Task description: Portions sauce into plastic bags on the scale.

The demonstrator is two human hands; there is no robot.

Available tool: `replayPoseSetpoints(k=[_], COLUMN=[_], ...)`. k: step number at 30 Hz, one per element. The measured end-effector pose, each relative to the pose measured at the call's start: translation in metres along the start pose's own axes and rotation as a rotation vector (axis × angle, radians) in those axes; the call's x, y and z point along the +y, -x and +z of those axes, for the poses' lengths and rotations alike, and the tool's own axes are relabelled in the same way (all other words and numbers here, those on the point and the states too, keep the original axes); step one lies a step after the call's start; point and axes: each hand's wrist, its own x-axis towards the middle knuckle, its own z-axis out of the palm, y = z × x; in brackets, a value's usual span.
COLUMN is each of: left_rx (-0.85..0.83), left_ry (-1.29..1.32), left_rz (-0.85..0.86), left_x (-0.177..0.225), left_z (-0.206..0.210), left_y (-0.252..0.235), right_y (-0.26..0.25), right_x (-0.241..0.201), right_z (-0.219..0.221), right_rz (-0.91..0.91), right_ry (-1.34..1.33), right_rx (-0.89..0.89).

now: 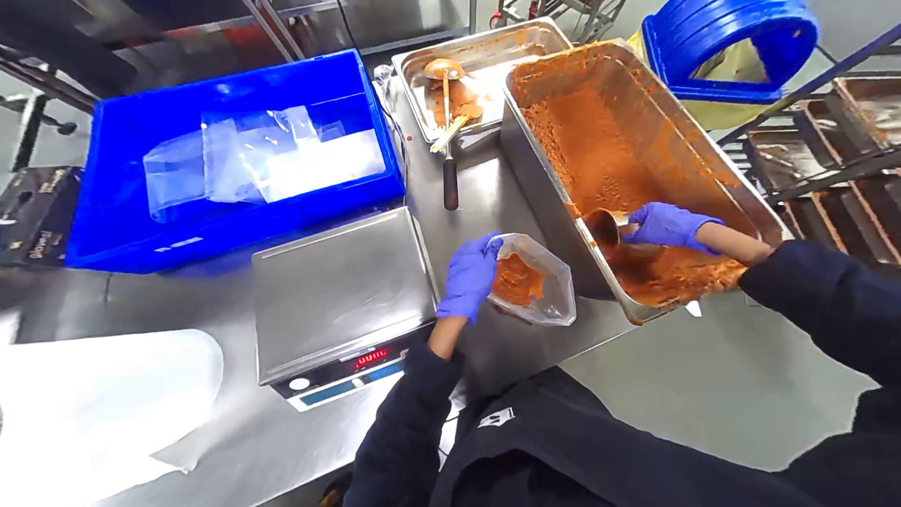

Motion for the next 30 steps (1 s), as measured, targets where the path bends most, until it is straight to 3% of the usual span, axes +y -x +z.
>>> replayPoseSetpoints(k=[5, 8, 11, 15, 21, 26, 30], left_rx=[0.031, 0.102, 0.192, 0.258, 0.153, 0.005, -0.115], left_ry=[0.058, 0.053, 0.037, 0.022, 0.145, -0.047, -0.190], left_rz=[0.000, 0.035, 0.129, 0.237, 0.128, 0.039, 0.014], left_x=[-0.006, 0.001, 0.013, 0.016, 0.015, 0.032, 0.042], left_z=[0.007, 0.017, 0.029, 0.041, 0.035, 0.023, 0.009], left_y=[-0.002, 0.000, 0.008, 0.011, -0.015, -0.022, -0.021], right_y=[-0.004, -0.019, -0.051, -0.084, -0.037, -0.010, -0.003], right_x=[-0.001, -0.008, -0.005, 0.022, 0.009, -0.014, -0.013], right_z=[-0.064, -0.092, -0.082, -0.040, -0.007, 0.020, 0.017], right_rz=[-0.039, -0.120, -0.174, -0.278, -0.347, -0.332, -0.257], right_ry=[0.089, 0.355, 0.654, 0.764, 0.673, 0.501, 0.159], right_rx=[0.180, 0.163, 0.113, 0.038, -0.173, -0.367, -0.320])
